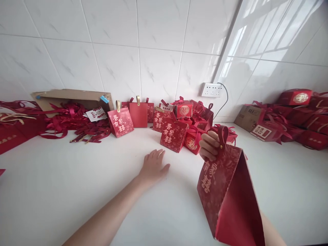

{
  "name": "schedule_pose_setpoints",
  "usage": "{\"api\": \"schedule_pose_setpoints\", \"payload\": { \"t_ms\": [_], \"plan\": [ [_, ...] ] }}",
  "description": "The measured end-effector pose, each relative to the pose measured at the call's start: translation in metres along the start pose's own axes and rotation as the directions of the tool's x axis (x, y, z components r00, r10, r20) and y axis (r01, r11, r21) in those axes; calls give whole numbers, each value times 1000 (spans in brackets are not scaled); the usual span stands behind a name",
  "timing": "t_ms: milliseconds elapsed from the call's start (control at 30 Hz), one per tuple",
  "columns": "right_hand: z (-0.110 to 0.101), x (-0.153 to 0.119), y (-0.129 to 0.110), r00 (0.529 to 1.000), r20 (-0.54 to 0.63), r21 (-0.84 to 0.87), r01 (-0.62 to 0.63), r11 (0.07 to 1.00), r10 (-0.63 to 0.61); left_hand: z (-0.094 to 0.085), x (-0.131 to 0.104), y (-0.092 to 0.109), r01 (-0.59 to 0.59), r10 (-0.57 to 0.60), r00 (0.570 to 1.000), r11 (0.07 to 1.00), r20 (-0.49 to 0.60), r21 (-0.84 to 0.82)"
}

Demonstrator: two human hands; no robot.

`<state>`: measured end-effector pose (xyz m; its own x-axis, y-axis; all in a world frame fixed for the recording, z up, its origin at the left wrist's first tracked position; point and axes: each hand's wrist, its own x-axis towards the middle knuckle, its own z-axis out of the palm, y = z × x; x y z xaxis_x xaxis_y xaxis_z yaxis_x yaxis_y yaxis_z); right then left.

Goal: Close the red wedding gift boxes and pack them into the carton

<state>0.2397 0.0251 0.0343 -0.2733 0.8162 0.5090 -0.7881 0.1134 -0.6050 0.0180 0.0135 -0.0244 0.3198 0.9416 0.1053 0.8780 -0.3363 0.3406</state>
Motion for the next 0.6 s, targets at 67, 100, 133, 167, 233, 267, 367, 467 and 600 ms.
{"api": "schedule_pose_setpoints", "payload": {
  "t_ms": [67,100,133,167,233,267,367,467,600],
  "plan": [
    [-1,1,2,1000,3,18,-26,999,26,-2,11,-7,83,-84,996,996,31,39],
    [0,1,4,999,4,21,-44,999,44,-2,17,-11,103,-104,994,993,30,49],
    [1,1,5,998,7,18,-65,998,65,-2,22,-15,119,-121,992,991,21,55],
    [3,2,6,997,8,10,-82,997,82,-3,27,-19,135,-135,991,989,5,59],
    [9,3,7,994,0,-20,-106,994,106,-3,36,-28,156,-155,988,986,-29,59],
    [12,3,8,994,-8,-41,-111,993,111,-4,40,-32,164,-162,986,985,-40,59],
    [23,4,8,992,-32,-136,-123,983,120,-7,51,-43,171,-167,984,983,-61,65],
    [33,5,8,989,-40,-197,-148,969,143,-9,60,-50,163,-158,985,985,-75,61],
    [39,6,10,984,-12,-129,-177,976,177,-8,69,-55,132,-132,988,991,-85,5]
  ]
}}
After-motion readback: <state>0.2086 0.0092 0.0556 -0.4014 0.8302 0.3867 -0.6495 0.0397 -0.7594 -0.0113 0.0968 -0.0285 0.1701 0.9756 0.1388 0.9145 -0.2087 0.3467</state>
